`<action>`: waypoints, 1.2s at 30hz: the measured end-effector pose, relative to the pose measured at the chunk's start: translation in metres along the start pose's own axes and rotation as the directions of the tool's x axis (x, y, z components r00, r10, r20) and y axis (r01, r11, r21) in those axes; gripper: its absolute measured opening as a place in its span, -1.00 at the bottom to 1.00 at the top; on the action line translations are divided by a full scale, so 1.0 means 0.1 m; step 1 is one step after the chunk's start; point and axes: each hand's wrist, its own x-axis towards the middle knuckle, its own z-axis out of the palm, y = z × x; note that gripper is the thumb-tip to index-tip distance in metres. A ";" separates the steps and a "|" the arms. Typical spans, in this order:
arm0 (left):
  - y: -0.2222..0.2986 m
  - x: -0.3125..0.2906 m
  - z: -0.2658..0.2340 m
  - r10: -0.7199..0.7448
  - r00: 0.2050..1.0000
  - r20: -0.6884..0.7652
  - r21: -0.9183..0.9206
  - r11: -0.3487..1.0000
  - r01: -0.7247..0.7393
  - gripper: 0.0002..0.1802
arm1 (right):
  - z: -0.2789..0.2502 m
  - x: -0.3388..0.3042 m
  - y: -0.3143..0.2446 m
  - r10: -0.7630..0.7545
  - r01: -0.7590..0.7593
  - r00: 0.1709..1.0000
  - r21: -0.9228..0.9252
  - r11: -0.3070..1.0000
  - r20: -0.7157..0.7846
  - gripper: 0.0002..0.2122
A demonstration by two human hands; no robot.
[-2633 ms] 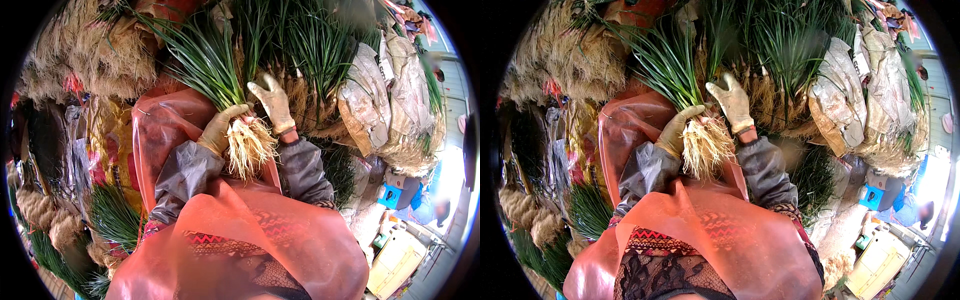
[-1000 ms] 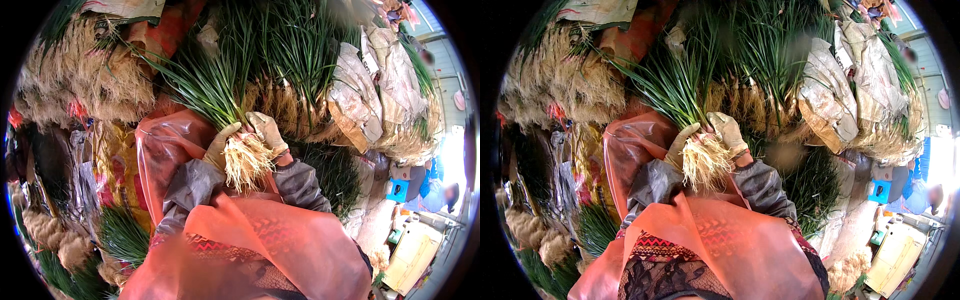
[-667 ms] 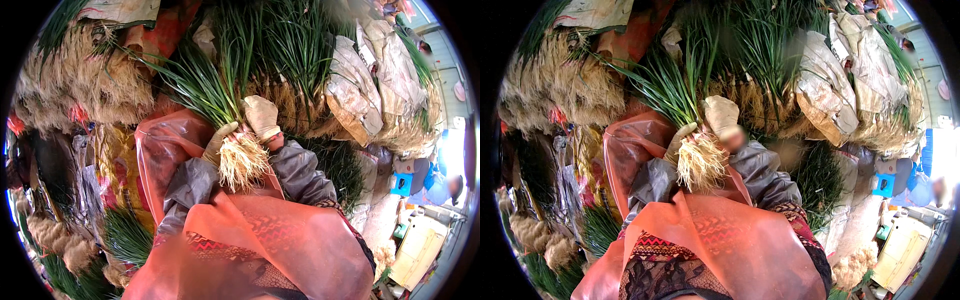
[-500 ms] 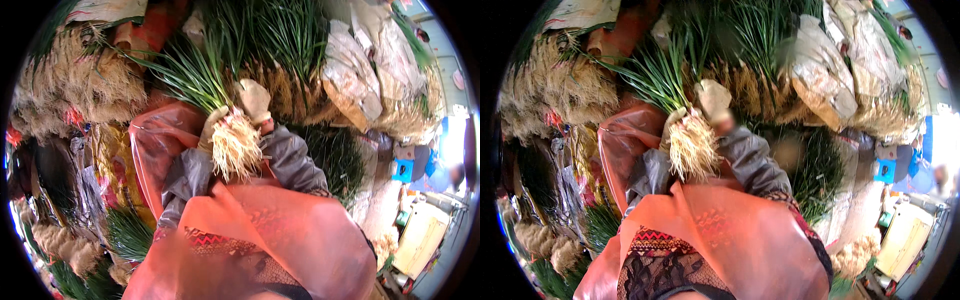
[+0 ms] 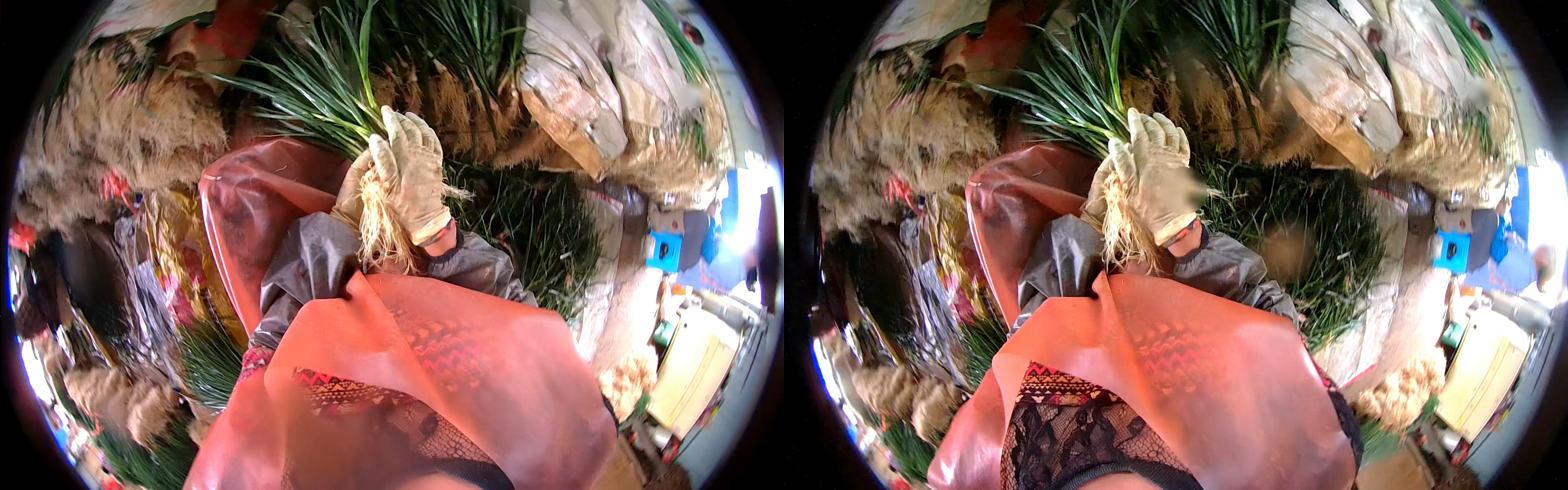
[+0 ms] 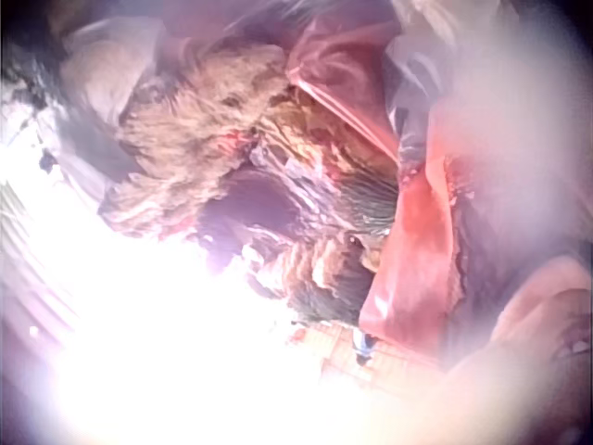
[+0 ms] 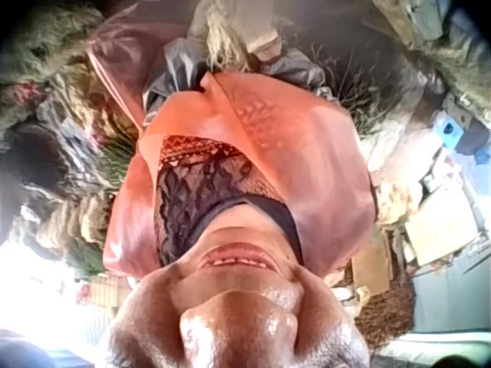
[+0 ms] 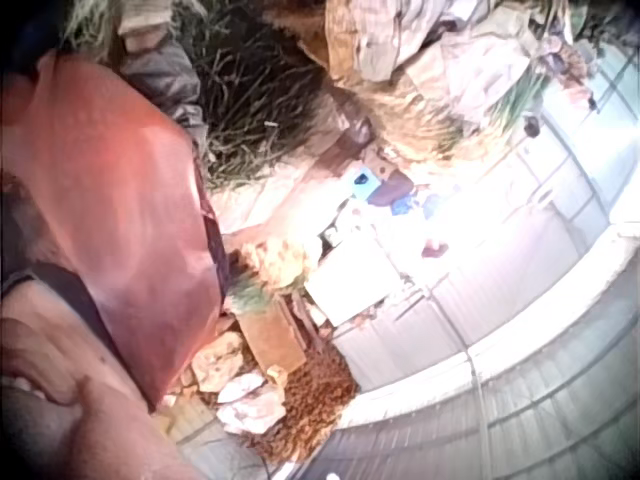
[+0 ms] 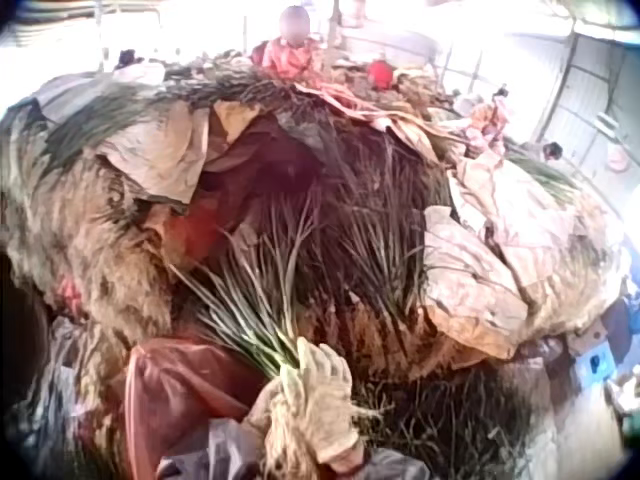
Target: The person sorts leeks by hand, removing outer layers and dead leaves from individual stalks before placing them into a pile.
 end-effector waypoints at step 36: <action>0.31 -4.39 -1.95 0.822 0.431 -0.373 0.648 0.563 -0.512 -0.85 | 0.41 -0.20 -1.19 -0.398 0.097 0.803 0.563 0.821 0.443 -0.67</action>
